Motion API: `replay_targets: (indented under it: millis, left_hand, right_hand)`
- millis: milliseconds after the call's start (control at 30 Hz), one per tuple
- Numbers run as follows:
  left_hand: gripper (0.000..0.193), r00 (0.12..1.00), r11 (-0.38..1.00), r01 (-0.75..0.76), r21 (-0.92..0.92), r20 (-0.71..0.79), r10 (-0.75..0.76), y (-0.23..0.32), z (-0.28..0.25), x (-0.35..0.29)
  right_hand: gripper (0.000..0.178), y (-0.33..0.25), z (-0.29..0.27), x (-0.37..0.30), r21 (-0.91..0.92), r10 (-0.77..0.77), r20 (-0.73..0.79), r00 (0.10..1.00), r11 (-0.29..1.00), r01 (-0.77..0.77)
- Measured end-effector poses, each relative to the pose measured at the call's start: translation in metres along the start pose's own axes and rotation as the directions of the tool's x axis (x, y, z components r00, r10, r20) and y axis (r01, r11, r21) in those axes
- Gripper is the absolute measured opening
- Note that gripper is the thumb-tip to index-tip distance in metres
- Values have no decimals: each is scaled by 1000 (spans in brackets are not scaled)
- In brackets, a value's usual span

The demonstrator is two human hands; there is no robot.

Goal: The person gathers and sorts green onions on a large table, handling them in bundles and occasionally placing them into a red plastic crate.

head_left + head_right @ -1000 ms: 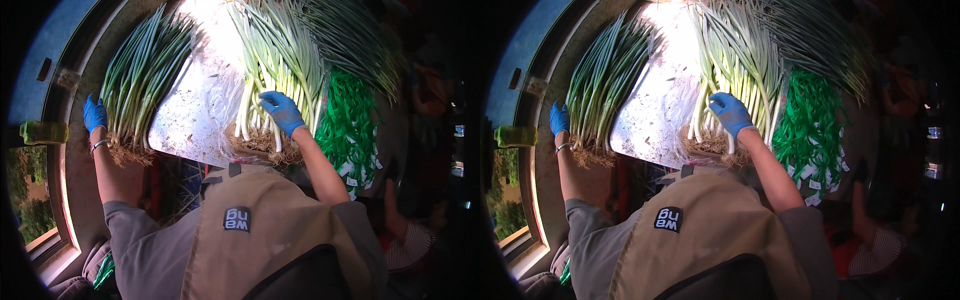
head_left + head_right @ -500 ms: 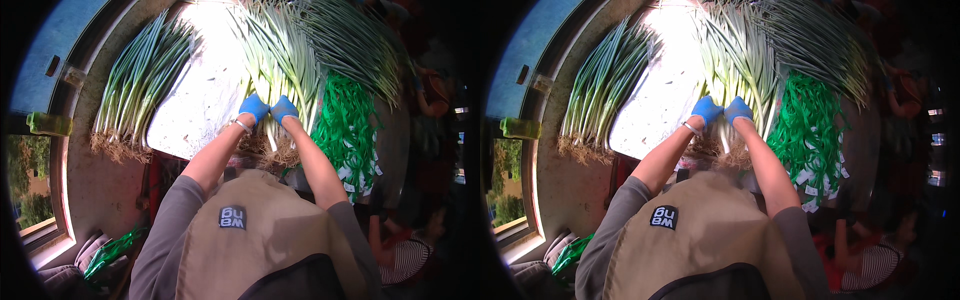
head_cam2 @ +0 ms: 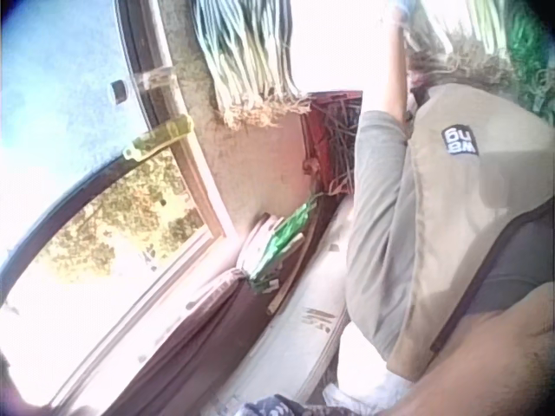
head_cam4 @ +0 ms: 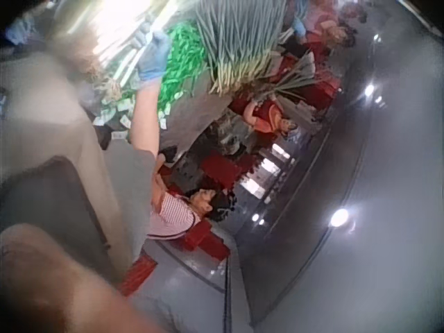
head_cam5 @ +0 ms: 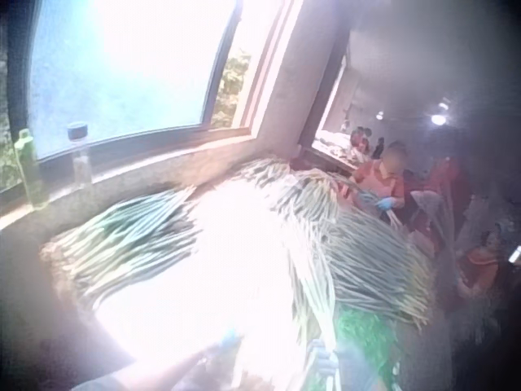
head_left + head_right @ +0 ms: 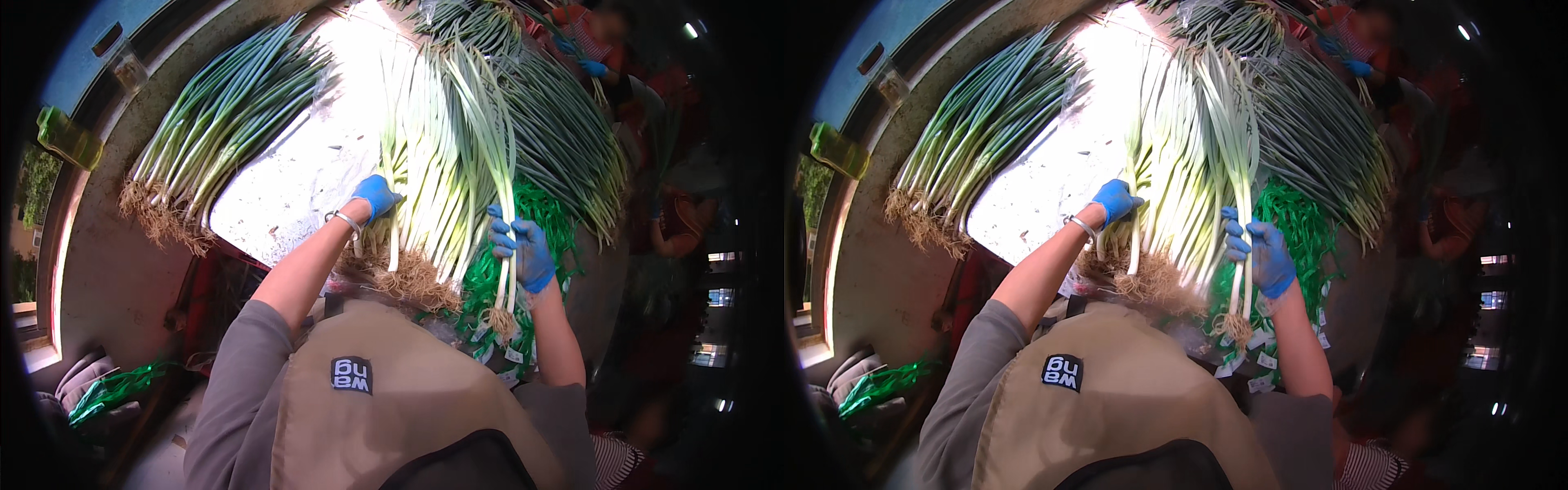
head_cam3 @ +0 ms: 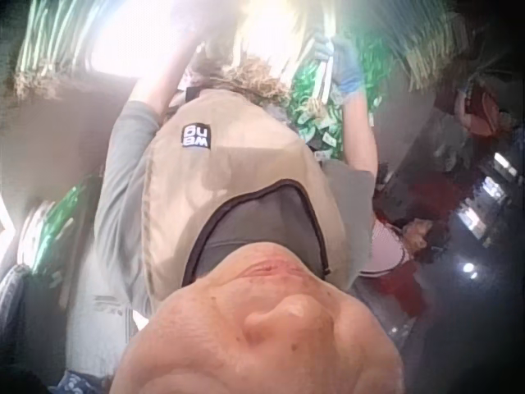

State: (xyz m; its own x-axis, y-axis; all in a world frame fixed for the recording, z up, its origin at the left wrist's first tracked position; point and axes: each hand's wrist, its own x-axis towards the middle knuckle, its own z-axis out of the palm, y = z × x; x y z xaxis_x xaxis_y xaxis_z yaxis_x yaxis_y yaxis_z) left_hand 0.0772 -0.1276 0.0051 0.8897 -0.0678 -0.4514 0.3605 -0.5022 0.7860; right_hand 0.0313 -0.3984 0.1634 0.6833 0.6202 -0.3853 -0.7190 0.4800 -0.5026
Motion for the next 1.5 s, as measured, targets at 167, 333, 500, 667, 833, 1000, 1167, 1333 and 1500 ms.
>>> replay_targets:
  millis: [167, 333, 500, 667, 833, 1000, 1167, 1333, 1500]
  left_hand:
    - [46, 1000, 933, -31, 358, 14, 28, 37, -14, -31]
    - [43, 989, 953, -146, 264, 75, 131, 48, -3, -32]
    - [36, 902, 976, -218, -15, 378, 207, 75, 13, -65]
    - [18, 786, 820, -571, 34, 312, 534, 73, 54, -79]
    - [31, 273, 204, -948, 246, 293, 916, 106, 89, -88]
    - [10, 196, -43, -933, 356, 608, 769, 124, 97, -74]
    - [4, 133, -70, -928, 366, 501, 855, 124, 102, -79]
    - [10, 272, 27, -891, 453, 486, 830, 123, 109, -99]
    - [16, 414, 160, -834, 528, 408, 813, 117, 114, -110]
  right_hand:
    - [44, 8, 6, -65, -258, -50, -156, 986, 966, 8]
    - [45, 25, 9, -87, -472, -117, -340, 933, 880, -62]
    - [46, 51, -26, -88, -392, 72, -523, 849, 864, -315]
    - [33, 75, -28, -76, -386, 56, -597, 801, 854, -348]
    - [18, 100, -36, -79, -710, -200, -610, 767, 568, -417]
    - [26, 115, -45, -85, -849, -432, -527, 732, 228, -477]
    - [32, 119, -32, -80, -798, -556, -517, 651, 38, -602]
    - [33, 133, -40, -78, -829, -603, -454, 655, 16, -559]
    - [31, 127, -13, -67, -759, -594, -543, 593, 45, -650]
